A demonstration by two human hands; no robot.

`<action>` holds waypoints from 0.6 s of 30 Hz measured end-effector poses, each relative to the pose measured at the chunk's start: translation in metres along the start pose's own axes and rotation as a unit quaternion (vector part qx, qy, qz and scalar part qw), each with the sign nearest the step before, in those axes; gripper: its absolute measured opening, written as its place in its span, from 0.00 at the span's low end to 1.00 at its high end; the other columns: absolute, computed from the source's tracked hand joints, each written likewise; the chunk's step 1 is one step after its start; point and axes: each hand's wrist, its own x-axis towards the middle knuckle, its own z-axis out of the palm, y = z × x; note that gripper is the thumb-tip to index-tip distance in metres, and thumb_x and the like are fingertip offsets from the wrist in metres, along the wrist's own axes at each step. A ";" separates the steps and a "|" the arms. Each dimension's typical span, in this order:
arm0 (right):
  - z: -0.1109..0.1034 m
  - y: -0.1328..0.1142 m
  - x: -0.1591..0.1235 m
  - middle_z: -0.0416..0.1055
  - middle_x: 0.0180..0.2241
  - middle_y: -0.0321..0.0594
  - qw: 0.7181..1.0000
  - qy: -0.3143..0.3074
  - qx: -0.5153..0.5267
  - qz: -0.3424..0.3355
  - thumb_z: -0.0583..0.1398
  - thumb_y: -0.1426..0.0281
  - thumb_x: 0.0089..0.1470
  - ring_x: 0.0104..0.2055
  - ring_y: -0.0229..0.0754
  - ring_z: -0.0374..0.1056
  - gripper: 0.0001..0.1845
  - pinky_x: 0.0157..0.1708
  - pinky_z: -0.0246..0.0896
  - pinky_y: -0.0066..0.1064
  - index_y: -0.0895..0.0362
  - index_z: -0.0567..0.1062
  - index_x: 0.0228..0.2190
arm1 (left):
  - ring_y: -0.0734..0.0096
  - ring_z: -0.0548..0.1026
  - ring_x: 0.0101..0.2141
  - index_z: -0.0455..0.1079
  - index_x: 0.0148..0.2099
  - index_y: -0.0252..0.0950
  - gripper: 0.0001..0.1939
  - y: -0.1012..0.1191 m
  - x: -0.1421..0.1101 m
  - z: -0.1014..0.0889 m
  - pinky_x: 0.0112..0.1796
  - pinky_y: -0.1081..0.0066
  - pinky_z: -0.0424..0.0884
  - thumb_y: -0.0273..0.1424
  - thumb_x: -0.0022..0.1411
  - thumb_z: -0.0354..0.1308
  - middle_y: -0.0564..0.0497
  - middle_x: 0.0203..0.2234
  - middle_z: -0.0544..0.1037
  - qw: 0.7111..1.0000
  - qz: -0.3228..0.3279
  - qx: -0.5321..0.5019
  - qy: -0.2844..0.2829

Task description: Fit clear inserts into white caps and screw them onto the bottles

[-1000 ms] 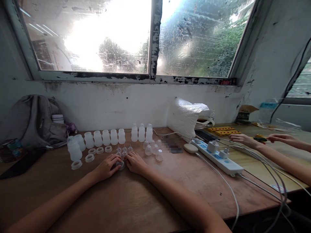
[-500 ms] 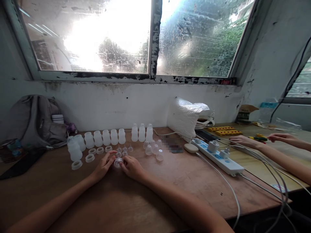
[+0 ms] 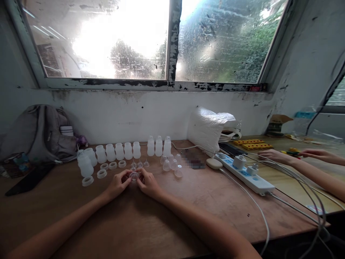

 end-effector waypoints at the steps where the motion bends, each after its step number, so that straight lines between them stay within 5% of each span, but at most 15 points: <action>1: 0.001 0.000 0.001 0.64 0.23 0.33 1.000 0.006 0.008 0.005 0.52 0.71 0.48 0.22 0.32 0.58 0.12 0.24 0.53 0.22 0.57 0.64 0.38 | 0.73 0.70 0.27 0.65 0.40 0.34 0.12 0.000 0.001 0.002 0.30 0.74 0.66 0.30 0.52 0.48 0.51 0.29 0.73 1.000 -0.002 0.005 0.009; 7: 0.008 0.006 0.006 0.60 0.19 0.31 0.996 0.062 0.042 0.052 0.52 0.72 0.46 0.21 0.32 0.56 0.09 0.22 0.52 0.22 0.59 0.67 0.32 | 0.73 0.69 0.26 0.65 0.38 0.34 0.11 -0.002 0.007 0.014 0.30 0.73 0.65 0.29 0.53 0.46 0.51 0.28 0.73 0.998 -0.027 0.032 0.050; 18: 0.011 0.009 0.008 0.62 0.20 0.32 0.995 0.045 0.065 0.055 0.51 0.68 0.49 0.22 0.33 0.57 0.08 0.24 0.53 0.24 0.58 0.67 0.30 | 0.73 0.69 0.27 0.63 0.34 0.35 0.07 -0.005 0.008 0.013 0.30 0.75 0.63 0.30 0.54 0.46 0.53 0.26 0.71 0.998 -0.054 -0.007 0.043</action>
